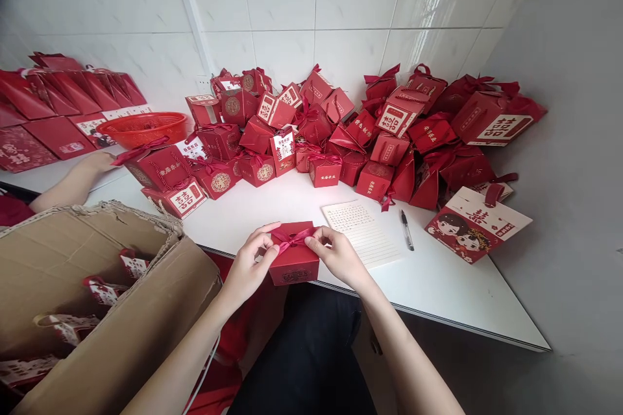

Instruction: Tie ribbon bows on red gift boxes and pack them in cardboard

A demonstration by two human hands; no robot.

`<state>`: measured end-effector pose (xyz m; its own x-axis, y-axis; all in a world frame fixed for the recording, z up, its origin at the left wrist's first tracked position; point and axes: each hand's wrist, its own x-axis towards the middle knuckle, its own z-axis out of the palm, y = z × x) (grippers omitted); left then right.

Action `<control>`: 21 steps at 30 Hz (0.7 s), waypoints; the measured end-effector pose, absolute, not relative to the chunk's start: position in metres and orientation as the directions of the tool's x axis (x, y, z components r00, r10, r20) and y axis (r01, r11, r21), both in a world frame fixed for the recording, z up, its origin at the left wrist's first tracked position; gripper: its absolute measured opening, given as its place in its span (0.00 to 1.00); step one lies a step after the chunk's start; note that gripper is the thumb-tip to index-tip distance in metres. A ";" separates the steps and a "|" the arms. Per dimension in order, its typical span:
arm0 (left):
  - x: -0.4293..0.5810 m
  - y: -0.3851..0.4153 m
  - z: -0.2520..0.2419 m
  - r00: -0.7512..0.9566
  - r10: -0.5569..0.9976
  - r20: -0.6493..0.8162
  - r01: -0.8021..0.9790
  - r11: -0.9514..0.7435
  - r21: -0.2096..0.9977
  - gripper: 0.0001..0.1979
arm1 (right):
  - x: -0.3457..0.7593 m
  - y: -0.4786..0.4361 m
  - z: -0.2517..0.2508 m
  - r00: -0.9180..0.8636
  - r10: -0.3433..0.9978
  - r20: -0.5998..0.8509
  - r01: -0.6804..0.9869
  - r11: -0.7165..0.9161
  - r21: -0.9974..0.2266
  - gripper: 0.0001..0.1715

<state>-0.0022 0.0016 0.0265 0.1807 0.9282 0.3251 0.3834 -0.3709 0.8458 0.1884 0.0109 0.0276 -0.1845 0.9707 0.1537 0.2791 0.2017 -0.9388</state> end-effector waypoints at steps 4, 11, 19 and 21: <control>-0.001 0.001 0.018 0.079 0.966 0.245 0.238 -0.257 0.936 0.11 | 0.193 0.010 0.028 -0.208 0.968 0.142 0.192 0.183 -0.964 0.19; 0.007 0.000 0.007 -0.020 0.966 0.258 0.234 -0.246 0.941 0.11 | 0.194 0.009 0.014 -0.236 0.953 0.189 0.027 0.201 -0.979 0.19; 0.010 0.001 0.009 -0.022 0.967 0.254 0.237 -0.241 0.941 0.10 | 0.204 0.022 0.036 -0.063 0.954 0.293 0.272 0.299 -0.915 0.19; 0.011 0.002 0.010 0.006 0.965 0.262 0.209 -0.258 0.943 0.10 | 0.195 0.030 0.055 -0.075 0.927 0.367 0.454 0.359 -0.815 0.16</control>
